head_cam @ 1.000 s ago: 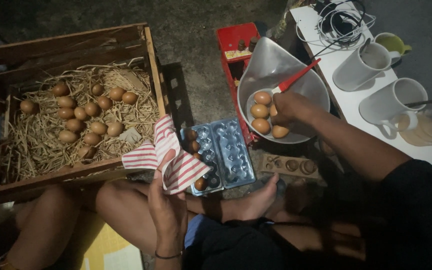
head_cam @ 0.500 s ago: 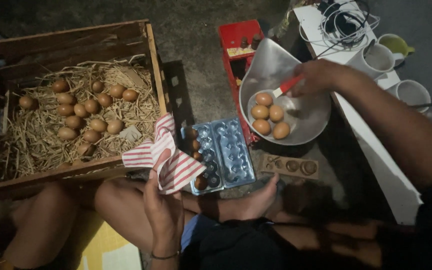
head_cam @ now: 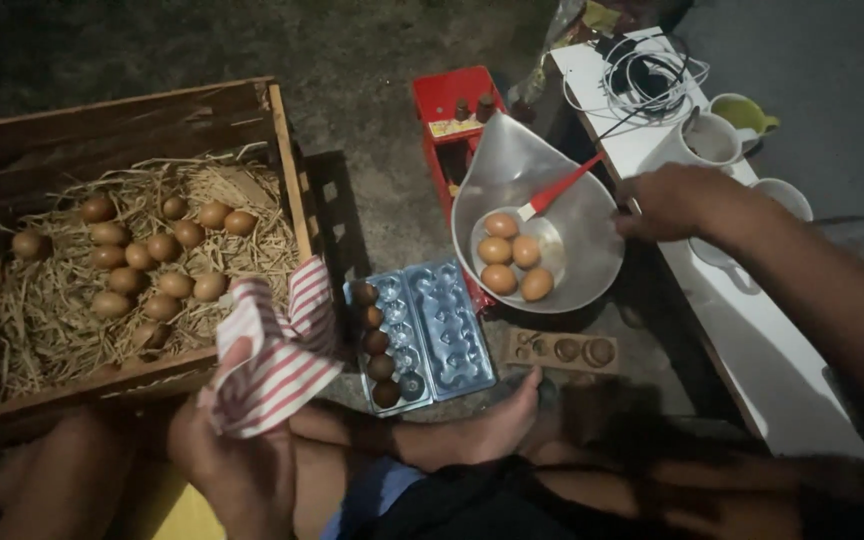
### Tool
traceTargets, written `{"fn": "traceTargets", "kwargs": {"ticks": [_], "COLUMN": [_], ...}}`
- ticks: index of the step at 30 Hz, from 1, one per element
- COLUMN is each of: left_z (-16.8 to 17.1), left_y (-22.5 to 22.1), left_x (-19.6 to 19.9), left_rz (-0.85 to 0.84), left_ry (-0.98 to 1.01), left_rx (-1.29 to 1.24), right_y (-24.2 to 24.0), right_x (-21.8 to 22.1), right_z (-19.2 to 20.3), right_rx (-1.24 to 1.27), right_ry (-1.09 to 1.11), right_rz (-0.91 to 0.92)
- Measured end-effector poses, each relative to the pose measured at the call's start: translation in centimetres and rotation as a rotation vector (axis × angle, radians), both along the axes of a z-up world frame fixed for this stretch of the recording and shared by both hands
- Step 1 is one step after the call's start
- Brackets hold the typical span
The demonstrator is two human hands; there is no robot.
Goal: Coating eggs with a liquid using a brush and organizing them into a tray.
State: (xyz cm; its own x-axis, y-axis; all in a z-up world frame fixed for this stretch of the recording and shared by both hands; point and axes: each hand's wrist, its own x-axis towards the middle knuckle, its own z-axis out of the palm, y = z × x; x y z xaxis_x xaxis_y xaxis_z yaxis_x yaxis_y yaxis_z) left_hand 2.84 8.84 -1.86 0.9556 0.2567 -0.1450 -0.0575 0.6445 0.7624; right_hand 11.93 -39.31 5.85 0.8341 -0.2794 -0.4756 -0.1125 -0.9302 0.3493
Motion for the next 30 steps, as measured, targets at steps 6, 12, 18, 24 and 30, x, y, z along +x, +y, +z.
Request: {"fn": "traceTargets", "kwargs": {"ticks": [6, 12, 18, 24, 30], "left_z": [-1.8, -2.5, -3.0, -3.3, -2.8], "left_y": [3.0, 4.6, 4.6, 4.7, 5.1], "left_x": [0.0, -0.6, -0.9, -0.9, -0.6], "left_rz": [-0.07, -0.205, -0.239, -0.238, -0.338], "left_ry": [0.005, 0.073, -0.025, -0.023, -0.142], "left_rx": [-0.091, -0.049, -0.086, -0.164, -0.329], "right_y": [-0.8, -0.4, -0.2, 1.2, 3.2], "right_x": [-0.9, -2.3, -2.6, -4.1, -3.8], "right_z": [-1.6, -2.2, -3.8, -4.5, -2.2], "right_rx": [0.128, 0.167, 0.089, 0.111, 0.068], "right_ry": [0.127, 0.187, 0.201, 0.245, 0.418], "right_rz": [0.0, -0.019, 0.074, 0.075, -0.016]}}
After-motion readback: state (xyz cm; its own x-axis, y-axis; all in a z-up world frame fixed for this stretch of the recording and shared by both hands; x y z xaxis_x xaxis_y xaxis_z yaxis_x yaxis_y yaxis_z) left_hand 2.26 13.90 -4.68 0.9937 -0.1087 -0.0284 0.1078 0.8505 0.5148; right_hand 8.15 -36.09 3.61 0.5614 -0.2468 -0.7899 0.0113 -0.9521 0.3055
